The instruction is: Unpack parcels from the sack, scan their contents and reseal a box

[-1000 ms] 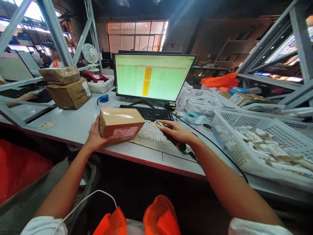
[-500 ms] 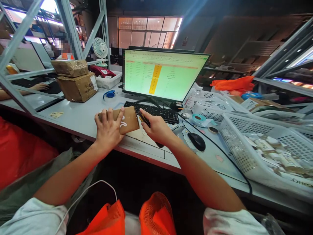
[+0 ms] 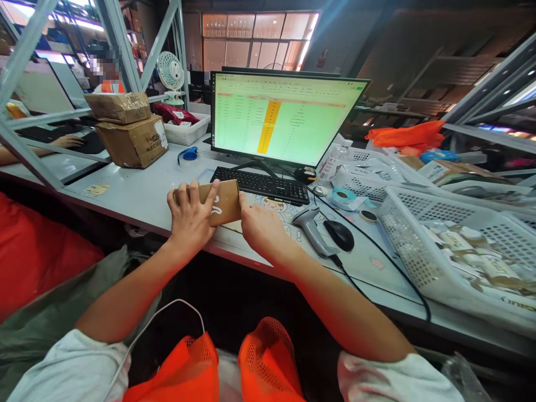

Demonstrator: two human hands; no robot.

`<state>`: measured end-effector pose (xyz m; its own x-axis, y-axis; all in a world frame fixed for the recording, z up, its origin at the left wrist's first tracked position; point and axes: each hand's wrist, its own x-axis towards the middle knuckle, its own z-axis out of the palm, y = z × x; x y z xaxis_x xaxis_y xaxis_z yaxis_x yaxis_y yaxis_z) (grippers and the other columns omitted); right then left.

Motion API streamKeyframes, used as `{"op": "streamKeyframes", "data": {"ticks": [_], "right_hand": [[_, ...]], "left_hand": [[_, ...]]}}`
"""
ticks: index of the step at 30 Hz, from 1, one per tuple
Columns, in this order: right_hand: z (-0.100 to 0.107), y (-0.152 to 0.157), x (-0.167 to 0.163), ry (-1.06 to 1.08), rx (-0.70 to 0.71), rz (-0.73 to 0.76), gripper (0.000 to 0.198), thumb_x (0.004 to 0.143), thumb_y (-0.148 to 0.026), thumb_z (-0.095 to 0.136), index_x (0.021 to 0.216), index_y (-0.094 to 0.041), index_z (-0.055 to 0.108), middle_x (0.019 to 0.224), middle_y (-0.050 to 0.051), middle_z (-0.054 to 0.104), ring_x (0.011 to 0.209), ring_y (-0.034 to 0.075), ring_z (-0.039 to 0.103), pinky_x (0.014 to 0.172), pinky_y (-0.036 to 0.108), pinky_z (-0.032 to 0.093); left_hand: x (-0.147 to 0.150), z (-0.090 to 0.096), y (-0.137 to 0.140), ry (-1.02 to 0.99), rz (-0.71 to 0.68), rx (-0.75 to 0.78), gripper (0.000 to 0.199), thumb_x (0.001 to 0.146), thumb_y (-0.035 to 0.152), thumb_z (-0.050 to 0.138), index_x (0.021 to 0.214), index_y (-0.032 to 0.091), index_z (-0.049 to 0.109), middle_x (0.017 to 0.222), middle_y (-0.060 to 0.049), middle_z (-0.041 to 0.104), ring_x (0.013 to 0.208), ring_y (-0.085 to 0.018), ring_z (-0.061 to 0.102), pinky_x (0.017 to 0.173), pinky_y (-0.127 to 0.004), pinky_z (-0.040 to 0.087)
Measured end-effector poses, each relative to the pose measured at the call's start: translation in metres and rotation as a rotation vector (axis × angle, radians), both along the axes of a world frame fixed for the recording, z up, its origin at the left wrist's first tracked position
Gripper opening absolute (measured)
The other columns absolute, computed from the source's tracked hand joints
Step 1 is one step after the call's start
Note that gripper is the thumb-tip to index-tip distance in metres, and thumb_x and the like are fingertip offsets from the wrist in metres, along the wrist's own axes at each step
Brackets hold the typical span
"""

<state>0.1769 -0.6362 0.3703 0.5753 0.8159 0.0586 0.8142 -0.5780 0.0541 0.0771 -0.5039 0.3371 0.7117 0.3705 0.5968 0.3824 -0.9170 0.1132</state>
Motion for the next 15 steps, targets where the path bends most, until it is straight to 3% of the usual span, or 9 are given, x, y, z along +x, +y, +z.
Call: {"op": "streamKeyframes", "data": {"ticks": [3,6,9,11,15], "right_hand": [[-0.007,-0.012,-0.001,0.069,-0.033,0.033,0.065,0.095,-0.010,0.040,0.159,-0.006,0.027,0.105,0.022,0.073,0.096,0.031,0.071,0.080,0.037,0.054],[-0.002,-0.031,0.012,0.155,0.071,0.136,0.060,0.097,-0.017,0.044,0.156,-0.012,0.036,0.112,0.018,0.073,0.099,0.029,0.071,0.084,0.037,0.054],[0.020,-0.054,0.035,0.213,0.293,0.349,0.053,0.099,-0.024,0.047,0.153,-0.022,0.046,0.131,0.012,0.068,0.114,0.026,0.067,0.096,0.036,0.052],[0.041,-0.065,0.049,0.182,0.380,0.427,0.052,0.099,-0.024,0.048,0.151,-0.026,0.048,0.136,0.008,0.066,0.118,0.025,0.065,0.097,0.035,0.051],[0.076,-0.062,0.056,0.032,0.324,0.510,0.049,0.100,-0.023,0.047,0.147,-0.032,0.054,0.123,0.006,0.070,0.099,0.020,0.067,0.082,0.030,0.049]], "left_hand": [[-0.003,-0.001,0.002,-0.014,0.006,0.001,0.082,0.083,0.040,0.072,0.157,0.024,0.040,0.148,-0.023,0.039,0.139,-0.050,0.029,0.112,-0.068,0.018],[-0.011,0.000,0.014,-0.054,0.008,-0.001,0.087,0.079,0.046,0.077,0.156,0.025,0.042,0.146,-0.023,0.038,0.137,-0.050,0.030,0.113,-0.068,0.020],[-0.023,0.002,0.033,-0.173,-0.020,-0.101,0.105,0.068,0.054,0.086,0.157,0.026,0.039,0.142,-0.020,0.039,0.134,-0.046,0.034,0.113,-0.063,0.029],[-0.031,0.000,0.045,-0.238,-0.118,-0.224,0.117,0.061,0.056,0.089,0.160,0.030,0.033,0.141,-0.015,0.040,0.134,-0.040,0.038,0.115,-0.058,0.034],[-0.035,-0.011,0.050,-0.236,-0.355,-0.436,0.123,0.060,0.047,0.092,0.162,0.038,0.022,0.145,-0.008,0.037,0.137,-0.031,0.040,0.118,-0.048,0.037]]}}
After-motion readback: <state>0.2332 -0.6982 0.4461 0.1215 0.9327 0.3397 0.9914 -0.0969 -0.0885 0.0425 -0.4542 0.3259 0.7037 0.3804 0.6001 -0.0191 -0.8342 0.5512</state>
